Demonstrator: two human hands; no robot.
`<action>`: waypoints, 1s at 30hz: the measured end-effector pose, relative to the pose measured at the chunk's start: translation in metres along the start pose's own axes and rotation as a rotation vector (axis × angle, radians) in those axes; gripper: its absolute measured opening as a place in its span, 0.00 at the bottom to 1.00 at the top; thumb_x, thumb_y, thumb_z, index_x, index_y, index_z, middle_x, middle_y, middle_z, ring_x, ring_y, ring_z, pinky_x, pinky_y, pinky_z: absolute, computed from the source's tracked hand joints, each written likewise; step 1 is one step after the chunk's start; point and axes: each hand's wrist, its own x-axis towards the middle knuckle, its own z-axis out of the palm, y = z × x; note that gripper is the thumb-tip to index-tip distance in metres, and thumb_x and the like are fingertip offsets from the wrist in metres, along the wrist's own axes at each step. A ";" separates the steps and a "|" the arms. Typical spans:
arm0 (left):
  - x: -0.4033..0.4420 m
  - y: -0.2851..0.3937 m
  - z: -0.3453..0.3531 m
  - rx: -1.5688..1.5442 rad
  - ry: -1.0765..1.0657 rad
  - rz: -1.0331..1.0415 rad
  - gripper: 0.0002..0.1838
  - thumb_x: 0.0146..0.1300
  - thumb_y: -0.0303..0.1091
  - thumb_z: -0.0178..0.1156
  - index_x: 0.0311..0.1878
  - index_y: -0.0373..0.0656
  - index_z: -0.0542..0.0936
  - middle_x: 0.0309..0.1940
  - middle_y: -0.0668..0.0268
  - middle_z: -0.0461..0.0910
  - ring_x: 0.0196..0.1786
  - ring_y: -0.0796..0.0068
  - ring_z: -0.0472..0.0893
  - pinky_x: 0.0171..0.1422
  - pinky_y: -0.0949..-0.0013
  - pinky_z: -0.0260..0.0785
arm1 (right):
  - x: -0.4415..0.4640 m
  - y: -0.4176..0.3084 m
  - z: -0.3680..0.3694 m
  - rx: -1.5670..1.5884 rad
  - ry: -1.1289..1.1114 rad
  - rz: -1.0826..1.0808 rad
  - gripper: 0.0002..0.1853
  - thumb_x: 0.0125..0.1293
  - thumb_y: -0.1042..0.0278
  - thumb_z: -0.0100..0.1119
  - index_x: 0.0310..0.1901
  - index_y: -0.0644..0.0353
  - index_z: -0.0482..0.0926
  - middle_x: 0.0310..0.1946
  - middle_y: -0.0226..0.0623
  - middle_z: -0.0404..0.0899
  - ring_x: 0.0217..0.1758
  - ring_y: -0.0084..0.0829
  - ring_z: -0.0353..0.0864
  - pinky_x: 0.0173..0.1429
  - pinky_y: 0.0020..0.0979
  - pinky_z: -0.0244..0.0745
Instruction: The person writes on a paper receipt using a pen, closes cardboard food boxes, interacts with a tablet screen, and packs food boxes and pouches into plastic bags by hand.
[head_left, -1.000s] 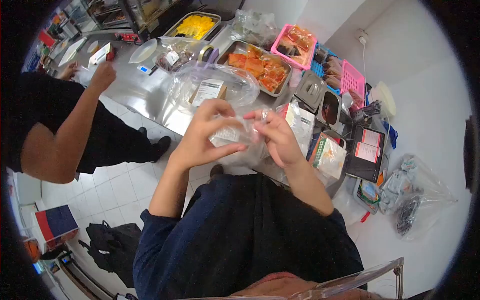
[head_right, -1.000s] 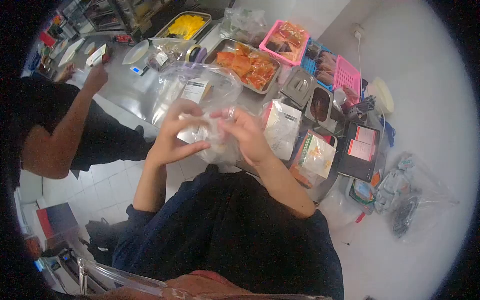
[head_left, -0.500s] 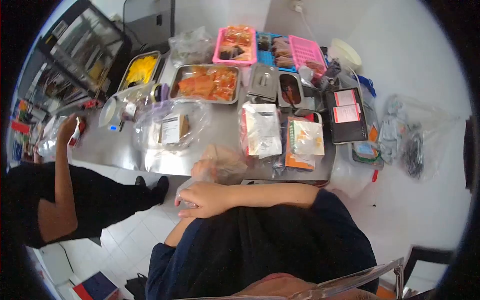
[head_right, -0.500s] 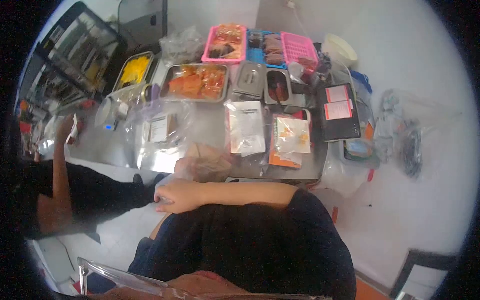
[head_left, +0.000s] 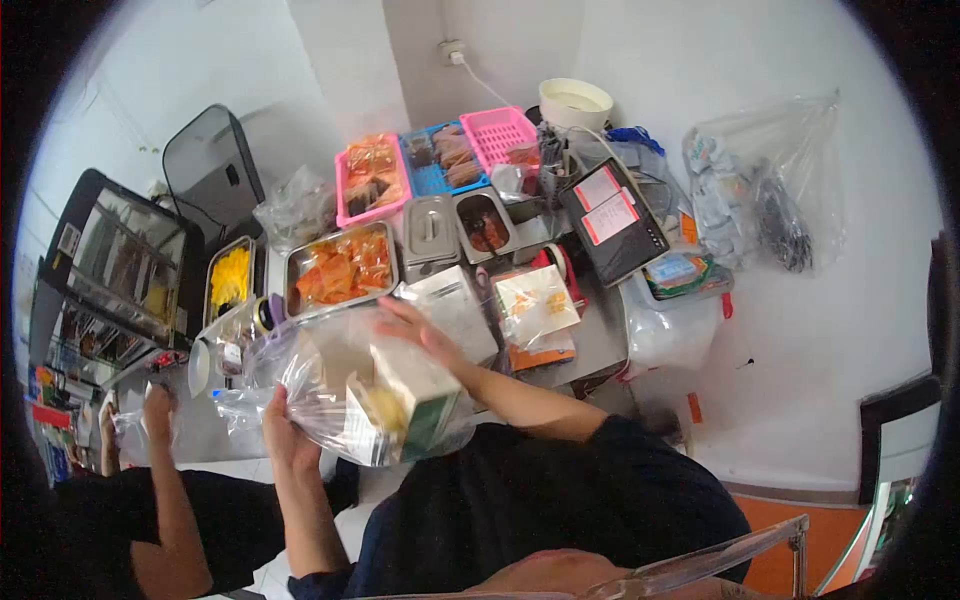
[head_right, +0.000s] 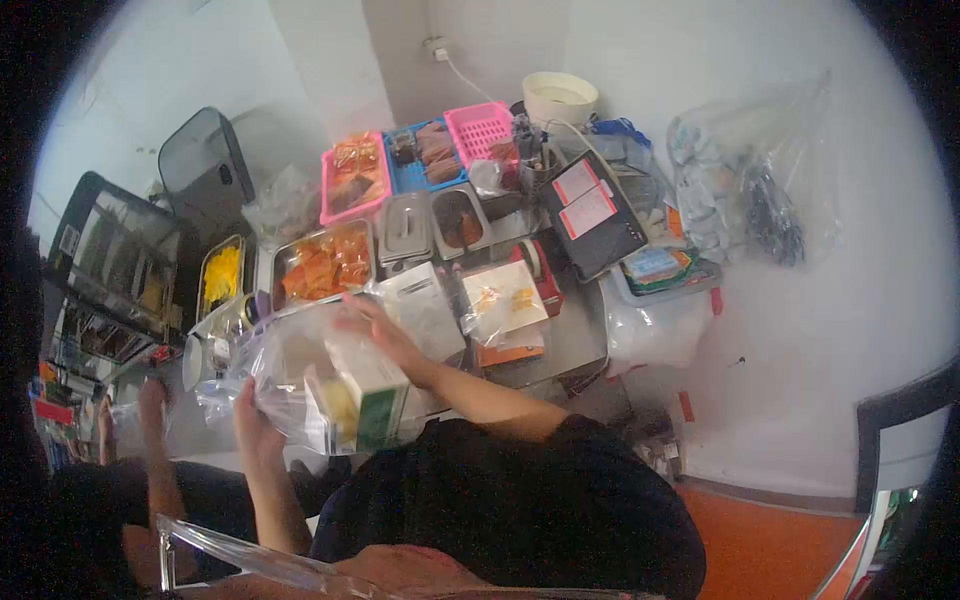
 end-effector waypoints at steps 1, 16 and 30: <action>-0.002 -0.001 0.011 0.075 0.019 0.031 0.21 0.69 0.41 0.44 0.54 0.32 0.70 0.50 0.53 0.76 0.52 0.60 0.76 0.59 0.56 0.66 | 0.007 0.011 0.006 0.475 0.117 0.164 0.32 0.67 0.37 0.38 0.57 0.57 0.73 0.60 0.45 0.66 0.60 0.33 0.68 0.63 0.35 0.64; -0.001 0.081 0.088 1.212 0.282 0.007 0.17 0.63 0.37 0.49 0.48 0.34 0.73 0.46 0.51 0.76 0.51 0.54 0.76 0.58 0.57 0.65 | -0.037 -0.011 0.025 0.783 -0.143 1.071 0.45 0.59 0.23 0.29 0.53 0.61 0.73 0.24 0.31 0.76 0.17 0.20 0.63 0.19 0.21 0.62; -0.010 -0.014 0.076 1.632 0.123 0.678 0.03 0.55 0.25 0.51 0.31 0.37 0.73 0.30 0.58 0.75 0.34 0.56 0.75 0.40 0.62 0.66 | 0.062 -0.148 -0.167 -0.497 0.295 0.011 0.21 0.69 0.53 0.45 0.43 0.64 0.80 0.30 0.38 0.82 0.27 0.27 0.79 0.30 0.28 0.74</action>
